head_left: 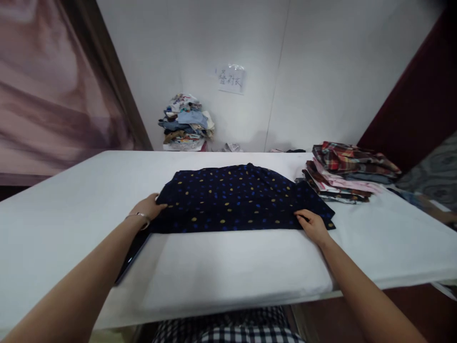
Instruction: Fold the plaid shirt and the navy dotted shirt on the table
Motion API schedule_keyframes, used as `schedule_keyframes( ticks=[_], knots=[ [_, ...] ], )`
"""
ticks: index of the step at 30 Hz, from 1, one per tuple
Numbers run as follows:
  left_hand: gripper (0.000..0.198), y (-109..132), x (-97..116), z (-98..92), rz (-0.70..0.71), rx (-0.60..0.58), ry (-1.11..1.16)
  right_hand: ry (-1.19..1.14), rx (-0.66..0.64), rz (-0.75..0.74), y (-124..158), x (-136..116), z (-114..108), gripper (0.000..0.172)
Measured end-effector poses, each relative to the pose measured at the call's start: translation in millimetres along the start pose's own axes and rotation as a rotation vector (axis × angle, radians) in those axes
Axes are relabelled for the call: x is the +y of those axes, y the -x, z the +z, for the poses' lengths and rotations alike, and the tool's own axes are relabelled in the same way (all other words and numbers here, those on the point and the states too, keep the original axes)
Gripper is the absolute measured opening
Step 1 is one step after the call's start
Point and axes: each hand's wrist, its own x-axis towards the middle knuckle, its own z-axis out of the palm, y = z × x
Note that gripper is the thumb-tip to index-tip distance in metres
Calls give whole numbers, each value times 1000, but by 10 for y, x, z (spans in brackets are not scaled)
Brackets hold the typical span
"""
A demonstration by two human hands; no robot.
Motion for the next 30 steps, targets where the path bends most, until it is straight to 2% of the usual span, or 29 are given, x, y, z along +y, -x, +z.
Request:
schedule_keyframes(
  ticks=[2, 3, 5, 7, 9, 12, 14, 16, 19, 24, 30],
  knots=[
    [54, 18, -28, 90, 14, -52, -78, -28, 38, 2, 11, -41, -15, 23],
    [55, 50, -20, 116, 31, -32, -125, -30, 81, -10, 12, -57, -23, 22],
    [58, 136, 36, 145, 109, 69, -215, 16, 209, -52, 4, -84, -40, 21],
    [59, 226, 116, 191, 245, 190, -231, 128, 324, -98, -16, -104, -54, 22],
    [60, 311, 185, 291, 430, 254, -150, 255, 350, -142, -39, -115, -63, 28],
    [59, 431, 213, 505, 687, 154, -52, 368, 249, -189, -53, -115, -67, 27],
    [58, 499, 175, 619, 759, 58, -83, 402, 168, -194, -34, -117, -76, 21],
    [58, 539, 105, 669, 775, 34, -125, 425, 93, -206, 8, -132, -99, 19],
    [56, 541, -31, 642, 796, 64, -130, 427, -17, -222, 98, -175, -160, 23],
    [47, 519, -252, 559, 792, 83, -129, 436, -103, -226, 261, -188, -303, 39],
    [53, 522, -310, 573, 744, 94, -238, 524, -269, -230, 296, -42, -447, 45]
  ],
)
